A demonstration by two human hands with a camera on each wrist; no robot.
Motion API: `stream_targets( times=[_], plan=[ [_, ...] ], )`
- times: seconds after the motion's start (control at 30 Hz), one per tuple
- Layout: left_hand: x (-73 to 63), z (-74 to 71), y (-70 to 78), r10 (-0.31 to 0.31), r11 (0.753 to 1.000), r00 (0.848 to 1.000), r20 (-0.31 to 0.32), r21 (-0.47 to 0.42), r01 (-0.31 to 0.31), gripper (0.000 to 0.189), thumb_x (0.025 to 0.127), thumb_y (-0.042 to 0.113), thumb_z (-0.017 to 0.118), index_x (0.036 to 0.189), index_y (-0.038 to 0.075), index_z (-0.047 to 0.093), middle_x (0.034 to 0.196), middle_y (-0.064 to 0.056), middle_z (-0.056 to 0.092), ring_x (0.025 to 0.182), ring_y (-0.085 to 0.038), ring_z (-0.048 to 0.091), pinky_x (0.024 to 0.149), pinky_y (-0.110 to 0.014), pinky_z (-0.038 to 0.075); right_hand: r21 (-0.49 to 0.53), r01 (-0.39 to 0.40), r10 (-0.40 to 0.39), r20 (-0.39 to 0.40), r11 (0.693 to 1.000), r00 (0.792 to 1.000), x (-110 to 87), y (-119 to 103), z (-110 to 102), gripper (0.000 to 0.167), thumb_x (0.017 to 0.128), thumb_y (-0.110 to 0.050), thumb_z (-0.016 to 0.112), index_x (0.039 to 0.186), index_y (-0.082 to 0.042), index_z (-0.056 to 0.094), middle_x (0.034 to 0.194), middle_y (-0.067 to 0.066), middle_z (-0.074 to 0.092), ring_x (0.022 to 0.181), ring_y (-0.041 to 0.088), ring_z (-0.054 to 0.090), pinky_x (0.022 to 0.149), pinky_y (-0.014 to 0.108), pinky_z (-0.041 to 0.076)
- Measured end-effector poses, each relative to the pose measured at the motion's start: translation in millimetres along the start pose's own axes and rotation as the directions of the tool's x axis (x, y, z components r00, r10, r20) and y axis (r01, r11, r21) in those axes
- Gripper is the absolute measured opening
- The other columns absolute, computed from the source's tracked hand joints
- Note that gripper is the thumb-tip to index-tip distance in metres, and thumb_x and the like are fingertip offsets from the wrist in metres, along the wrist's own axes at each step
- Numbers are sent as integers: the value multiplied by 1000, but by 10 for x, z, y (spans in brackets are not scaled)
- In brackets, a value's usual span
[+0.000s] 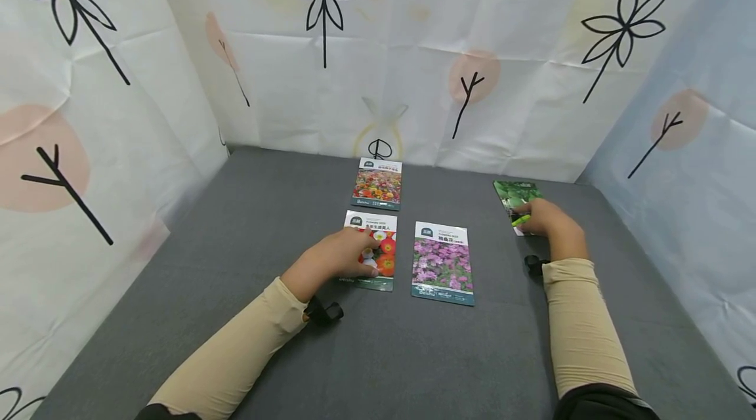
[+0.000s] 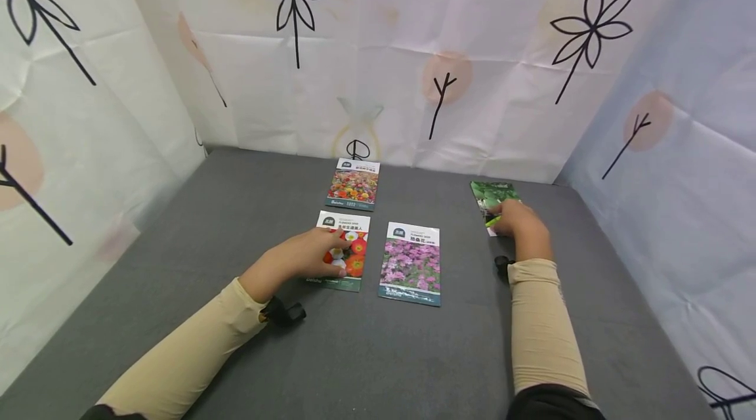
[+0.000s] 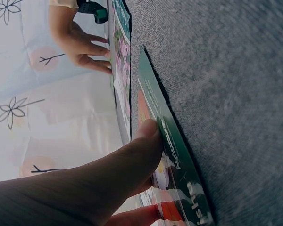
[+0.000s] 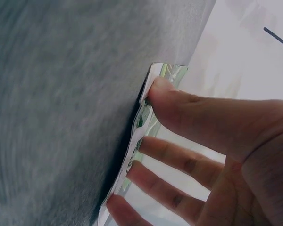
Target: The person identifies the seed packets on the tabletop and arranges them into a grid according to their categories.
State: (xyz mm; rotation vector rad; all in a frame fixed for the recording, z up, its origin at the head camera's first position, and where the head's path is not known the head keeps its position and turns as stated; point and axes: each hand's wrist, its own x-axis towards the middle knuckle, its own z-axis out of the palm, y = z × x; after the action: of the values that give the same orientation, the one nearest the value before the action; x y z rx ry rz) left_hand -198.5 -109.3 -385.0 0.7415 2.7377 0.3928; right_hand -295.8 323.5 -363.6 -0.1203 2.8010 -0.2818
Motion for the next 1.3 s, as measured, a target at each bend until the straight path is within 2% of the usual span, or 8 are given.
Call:
stream_targets(
  times=[0.23, 0.47, 0.8, 1.03, 1.3],
  plan=[
    [4, 13, -16, 14, 1000, 1000, -12, 16, -13, 51, 95, 37, 82, 138, 13, 70, 120, -7, 70, 110, -25, 66, 97, -47, 57, 20, -15, 15, 5, 1000, 1000, 19, -107, 19, 57, 100, -14, 68, 153, 1, 53, 156, 42, 39, 133, 54, 50, 103, 62, 48],
    [0, 22, -21, 20, 1000, 1000, -12, 4, -20, 53, 95, 37, 81, 140, 11, 69, 122, -9, 70, 110, -26, 66, 97, -47, 56, 14, -4, 4, 7, 1000, 1000, 35, -177, 39, 56, 100, -15, 67, 152, 2, 54, 154, 42, 42, 123, 48, 54, 99, 58, 48],
    [-4, 13, -4, 7, 1000, 1000, -10, -5, -7, 53, 95, 37, 82, 140, 12, 69, 121, -8, 70, 110, -25, 66, 98, -46, 56, 16, -12, 12, -14, 1000, 1000, 83, -301, 60, 55, 100, -15, 67, 151, 2, 55, 154, 40, 45, 126, 48, 55, 100, 58, 49],
    [-13, 3, 5, -4, 1000, 1000, -9, -15, 4, 54, 95, 36, 82, 141, 11, 69, 123, -8, 71, 111, -25, 66, 99, -47, 56, 8, -7, 7, -18, 1000, 1000, 99, -383, 65, 55, 101, -16, 67, 152, 1, 54, 155, 40, 43, 135, 54, 51, 102, 61, 48],
    [-12, 6, 3, -1, 1000, 1000, -10, -10, 1, 55, 95, 37, 82, 142, 11, 68, 123, -8, 71, 111, -25, 66, 100, -46, 56, 8, -5, 5, -26, 1000, 1000, 124, -488, 64, 56, 100, -17, 67, 152, -1, 55, 155, 38, 45, 134, 52, 52, 103, 60, 48]
  ],
)
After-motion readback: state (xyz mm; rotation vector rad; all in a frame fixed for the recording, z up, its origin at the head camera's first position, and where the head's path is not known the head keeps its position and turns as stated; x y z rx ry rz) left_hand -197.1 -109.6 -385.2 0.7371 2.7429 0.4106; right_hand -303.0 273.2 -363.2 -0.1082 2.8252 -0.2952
